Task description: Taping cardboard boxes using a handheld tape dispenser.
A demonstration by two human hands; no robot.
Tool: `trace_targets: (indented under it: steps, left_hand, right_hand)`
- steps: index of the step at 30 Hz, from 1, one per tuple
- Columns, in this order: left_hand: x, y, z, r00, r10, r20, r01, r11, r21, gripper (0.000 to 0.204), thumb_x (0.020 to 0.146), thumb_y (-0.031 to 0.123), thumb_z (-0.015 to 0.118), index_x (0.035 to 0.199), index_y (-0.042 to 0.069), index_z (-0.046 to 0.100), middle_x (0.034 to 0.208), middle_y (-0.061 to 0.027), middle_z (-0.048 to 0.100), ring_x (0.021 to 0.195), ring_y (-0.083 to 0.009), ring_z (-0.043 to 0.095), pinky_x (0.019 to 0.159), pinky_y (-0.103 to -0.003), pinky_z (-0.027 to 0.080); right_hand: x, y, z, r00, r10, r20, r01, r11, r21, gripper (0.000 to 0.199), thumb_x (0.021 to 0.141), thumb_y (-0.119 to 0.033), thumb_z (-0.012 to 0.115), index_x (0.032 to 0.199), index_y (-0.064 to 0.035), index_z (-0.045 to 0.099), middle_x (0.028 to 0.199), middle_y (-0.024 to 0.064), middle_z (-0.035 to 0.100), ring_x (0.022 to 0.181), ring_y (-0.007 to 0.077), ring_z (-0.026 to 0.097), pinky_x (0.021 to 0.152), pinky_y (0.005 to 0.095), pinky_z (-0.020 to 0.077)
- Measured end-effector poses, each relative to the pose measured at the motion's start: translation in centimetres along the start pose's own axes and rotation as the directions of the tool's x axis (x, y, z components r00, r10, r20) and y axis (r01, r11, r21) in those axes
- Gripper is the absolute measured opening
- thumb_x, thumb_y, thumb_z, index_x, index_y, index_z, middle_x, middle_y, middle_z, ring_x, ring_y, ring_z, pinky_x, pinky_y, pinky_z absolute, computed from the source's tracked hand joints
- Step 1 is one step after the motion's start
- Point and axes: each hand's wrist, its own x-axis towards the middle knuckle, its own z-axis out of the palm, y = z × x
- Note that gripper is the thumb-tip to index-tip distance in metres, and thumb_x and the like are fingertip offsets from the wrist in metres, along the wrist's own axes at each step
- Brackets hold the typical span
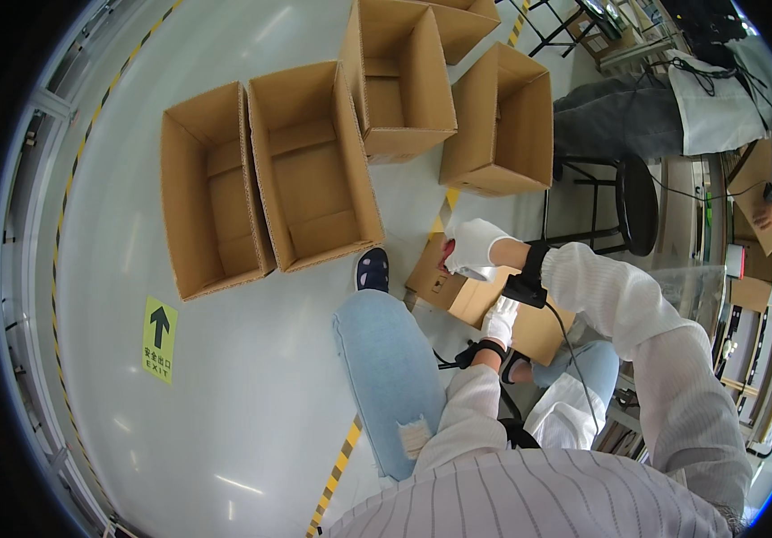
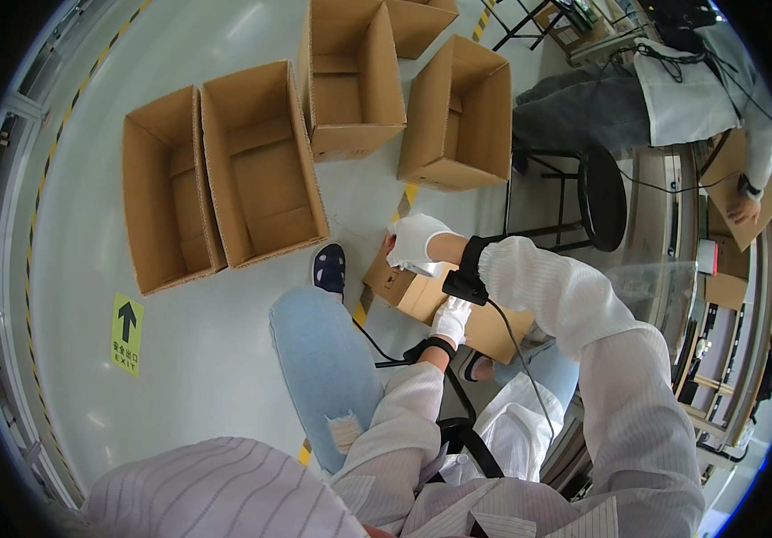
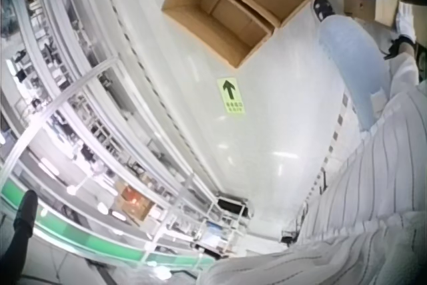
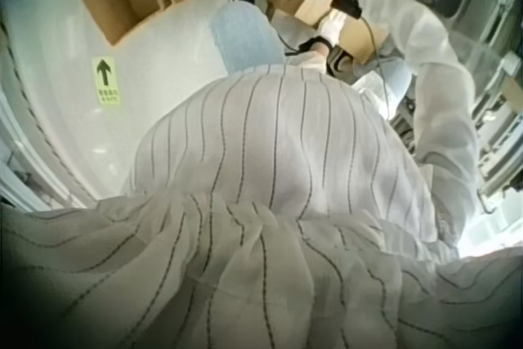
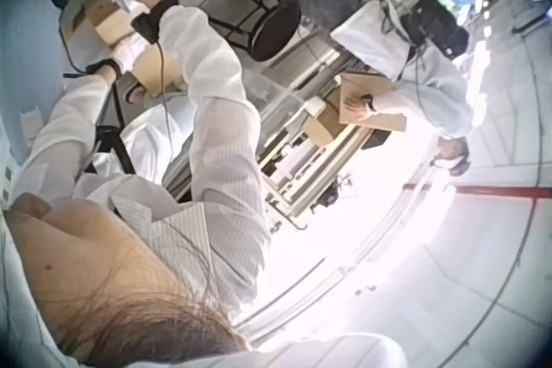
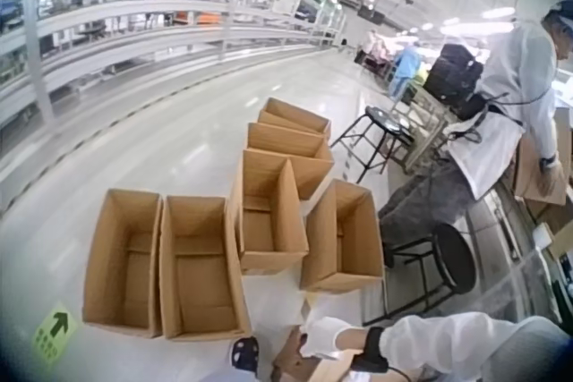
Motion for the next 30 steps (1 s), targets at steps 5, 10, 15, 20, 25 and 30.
trace_targets:
  steps: [5,10,15,20,25,30]
  left_hand:
    - [-1.0,-2.1,0.3,0.999,0.01,0.048,0.004,0.96,-0.279,0.101,0.073,0.069,0.058,0.147,0.008,0.027,0.156,-0.0076,0.018,0.145,-0.027,0.01,0.117,-0.044,0.005]
    - [-2.3,-3.8,-1.0,0.993,-0.012,0.118,0.069,0.868,-0.491,0.1,0.074,0.069,0.057,0.147,0.008,0.027,0.156,-0.0077,0.017,0.145,-0.0271,0.008,0.118,-0.044,0.003]
    - [-2.0,-8.5,-5.4,0.978,0.186,0.098,-0.092,0.799,-0.594,0.098,0.071,0.064,0.065,0.144,0.006,0.033,0.151,-0.0117,0.028,0.142,-0.028,0.02,0.116,-0.04,0.014]
    - [-3.1,-10.0,-6.4,0.993,0.088,0.084,-0.003,0.711,-0.704,0.097,0.066,0.057,0.075,0.138,0.002,0.04,0.145,-0.0151,0.037,0.137,-0.0279,0.031,0.113,-0.038,0.026]
    - [-3.7,-8.6,-3.5,0.998,0.058,0.028,-0.027,0.778,-0.628,0.099,0.066,0.065,0.069,0.139,0.004,0.039,0.146,-0.0121,0.036,0.138,-0.027,0.029,0.115,-0.037,0.019]
    - [-3.0,-9.2,-4.1,0.961,0.166,0.22,-0.004,0.806,-0.591,0.103,0.071,0.068,0.061,0.147,0.008,0.027,0.157,-0.0068,0.016,0.145,-0.027,0.006,0.117,-0.044,0.003]
  right_hand:
    - [2.2,-1.2,1.3,0.999,-0.049,0.009,0.049,0.998,-0.032,0.037,0.067,-0.035,0.069,0.095,-0.0101,0.068,0.091,0.0116,0.069,0.083,0.0296,0.065,0.074,0.0367,0.0506]
    - [6.0,-3.1,1.7,0.991,-0.016,0.135,0.039,0.985,-0.171,0.045,0.067,-0.041,0.069,0.094,-0.0056,0.072,0.093,0.0176,0.069,0.087,0.0348,0.065,0.076,0.0408,0.0512]
    - [7.5,-1.9,1.5,0.984,0.118,0.135,-0.082,0.966,-0.244,0.057,0.068,-0.051,0.07,0.098,-0.0027,0.07,0.103,0.0218,0.066,0.095,0.0394,0.064,0.081,0.0436,0.0507]
    - [6.5,-1.4,2.0,0.988,0.122,0.091,-0.097,0.965,-0.243,0.06,0.069,-0.052,0.07,0.102,-0.0018,0.069,0.104,0.0225,0.066,0.097,0.0397,0.063,0.084,0.0436,0.0505]
    - [4.2,-4.1,1.3,0.994,0.088,0.064,-0.072,0.971,-0.227,0.058,0.067,-0.05,0.071,0.097,-0.0012,0.07,0.098,0.023,0.067,0.093,0.0403,0.064,0.081,0.044,0.0509]
    - [2.4,-4.9,-1.5,0.999,-0.002,0.047,0.009,0.989,-0.149,0.057,0.066,-0.049,0.07,0.096,-0.0004,0.07,0.095,0.0248,0.066,0.091,0.04,0.064,0.079,0.0432,0.0509]
